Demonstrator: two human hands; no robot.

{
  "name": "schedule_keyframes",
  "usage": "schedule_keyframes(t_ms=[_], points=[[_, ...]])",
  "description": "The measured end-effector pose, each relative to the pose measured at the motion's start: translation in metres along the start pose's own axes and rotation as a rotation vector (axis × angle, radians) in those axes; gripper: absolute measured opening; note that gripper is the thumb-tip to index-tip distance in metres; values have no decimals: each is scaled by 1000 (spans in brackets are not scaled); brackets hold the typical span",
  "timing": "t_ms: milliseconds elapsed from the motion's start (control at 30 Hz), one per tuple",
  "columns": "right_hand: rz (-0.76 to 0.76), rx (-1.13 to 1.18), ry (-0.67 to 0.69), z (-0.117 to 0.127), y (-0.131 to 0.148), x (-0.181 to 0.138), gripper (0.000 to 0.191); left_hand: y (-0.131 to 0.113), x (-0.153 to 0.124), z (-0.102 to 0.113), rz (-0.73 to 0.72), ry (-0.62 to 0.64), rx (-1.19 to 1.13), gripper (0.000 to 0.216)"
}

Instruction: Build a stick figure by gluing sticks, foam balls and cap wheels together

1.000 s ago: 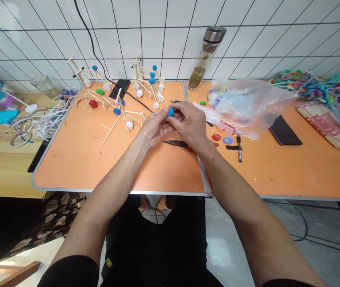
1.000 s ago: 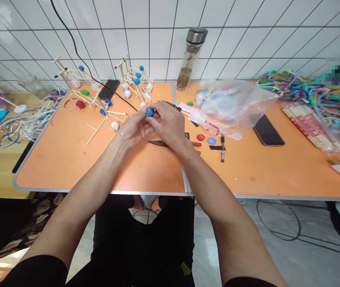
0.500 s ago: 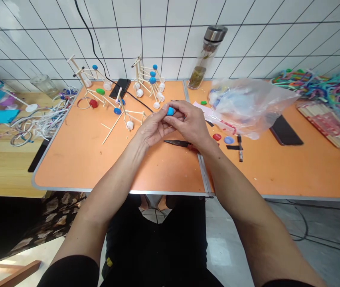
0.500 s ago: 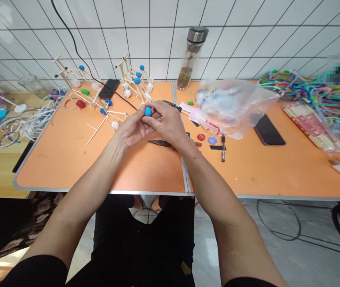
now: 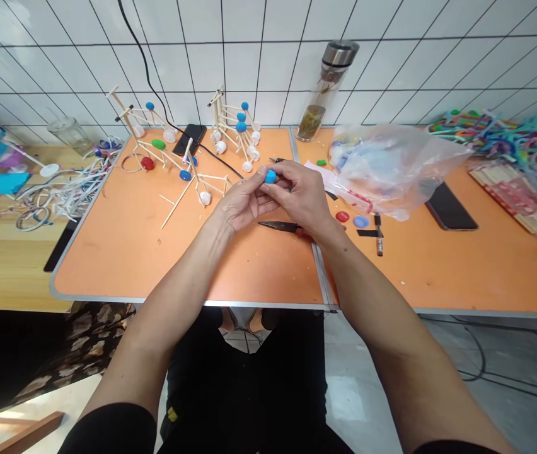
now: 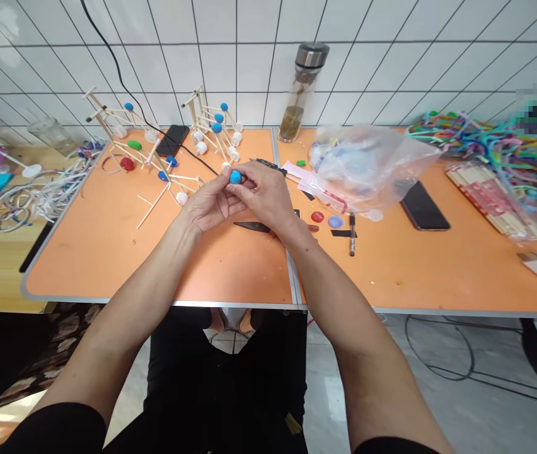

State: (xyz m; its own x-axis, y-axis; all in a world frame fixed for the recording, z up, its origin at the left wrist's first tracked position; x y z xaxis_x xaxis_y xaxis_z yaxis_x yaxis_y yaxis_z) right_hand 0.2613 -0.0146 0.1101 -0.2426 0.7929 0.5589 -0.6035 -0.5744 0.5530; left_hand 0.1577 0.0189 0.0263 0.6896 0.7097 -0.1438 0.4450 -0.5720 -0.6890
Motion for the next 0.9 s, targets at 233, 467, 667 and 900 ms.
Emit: schedule_keyframes(t_ms=[233, 467, 667, 900], points=[[-32, -39, -17, 0, -3, -2, 21, 2, 0, 3, 2, -40, -7, 44], [-42, -182, -68, 3, -3, -5, 16, 2, 0, 8, 23, -63, 55, 39], [-11, -188, -51, 1, -2, -5, 20, -4, -2, 6, -42, -73, 132, 34], [-20, -157, -41, -1, -5, -4, 22, -6, -2, 8, -57, -108, 136, 34]])
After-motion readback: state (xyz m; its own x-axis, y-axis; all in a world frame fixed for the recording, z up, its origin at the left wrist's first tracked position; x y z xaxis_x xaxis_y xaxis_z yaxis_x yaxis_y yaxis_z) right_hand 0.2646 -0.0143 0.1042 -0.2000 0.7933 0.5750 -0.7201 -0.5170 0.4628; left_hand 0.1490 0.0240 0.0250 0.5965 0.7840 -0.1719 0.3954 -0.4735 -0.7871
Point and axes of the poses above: each hand's wrist, its own x-axis towards the middle knuckle, its own z-axis out of the back of the hand, y = z × x, the point moved 10 cm from there along x, towards the middle knuckle, and after that the axes turned 11 degrees about y, right-handed, at the moved point
